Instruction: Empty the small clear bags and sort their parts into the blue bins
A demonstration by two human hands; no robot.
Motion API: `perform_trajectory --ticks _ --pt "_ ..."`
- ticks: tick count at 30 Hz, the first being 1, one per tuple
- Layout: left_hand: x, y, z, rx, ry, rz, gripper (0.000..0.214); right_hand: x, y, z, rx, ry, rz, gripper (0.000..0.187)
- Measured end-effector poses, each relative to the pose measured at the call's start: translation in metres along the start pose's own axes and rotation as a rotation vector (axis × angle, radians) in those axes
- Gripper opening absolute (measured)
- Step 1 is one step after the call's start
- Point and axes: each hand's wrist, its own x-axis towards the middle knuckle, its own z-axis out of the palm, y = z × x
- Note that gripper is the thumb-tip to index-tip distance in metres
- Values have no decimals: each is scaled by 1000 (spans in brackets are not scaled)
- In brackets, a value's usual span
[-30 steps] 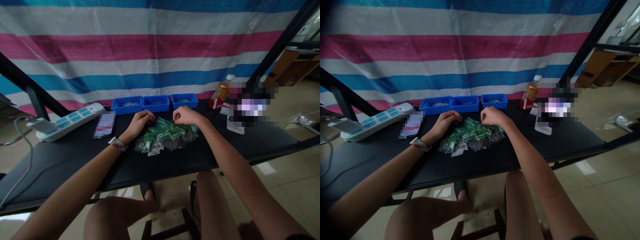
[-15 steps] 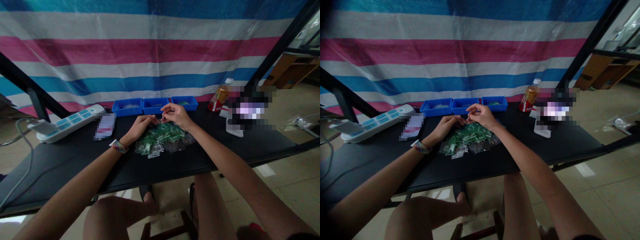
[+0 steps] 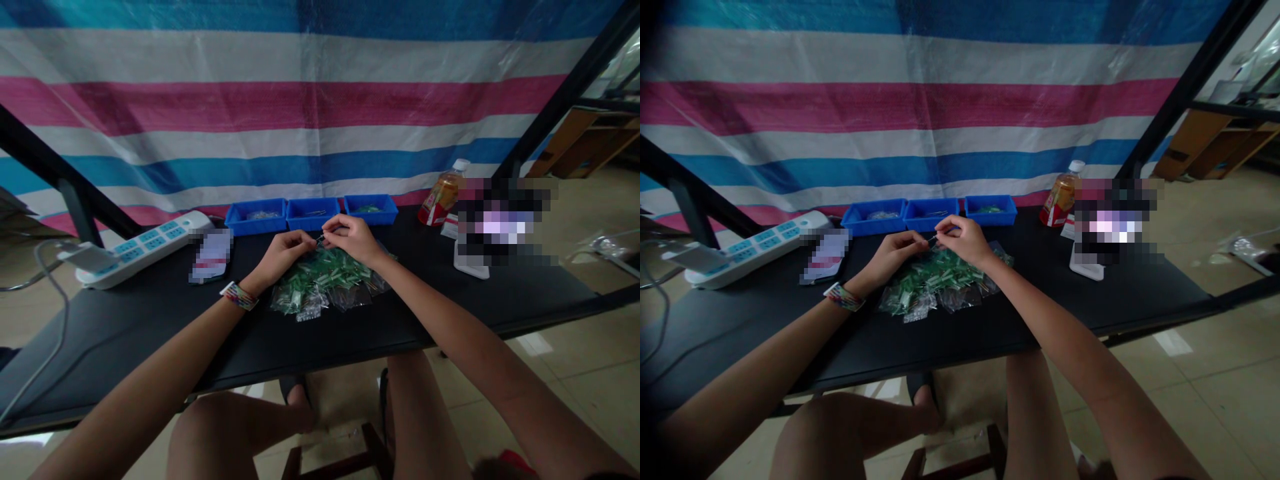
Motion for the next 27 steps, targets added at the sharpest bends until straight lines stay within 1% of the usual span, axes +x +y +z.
perform_trajectory --ticks 4,8,11,18,21,24,27 --pt "0 0 1 -8 5 0 37 -1 -3 -2 69 -19 118 27" --pt "0 -3 2 -29 -7 7 37 -3 -8 -3 78 -86 178 24" --pt "1 -4 1 -23 -1 11 38 -4 -8 -2 76 -114 172 21" --pt "1 5 -2 37 20 14 42 -2 -1 1 58 -80 78 20" --pt "1 6 -2 26 38 3 39 -2 0 2 42 -82 42 18" --pt "0 5 -1 30 53 -9 39 -3 -2 2 34 -86 47 18" --pt "0 4 -1 21 74 2 43 -4 -7 2 65 -83 92 23"
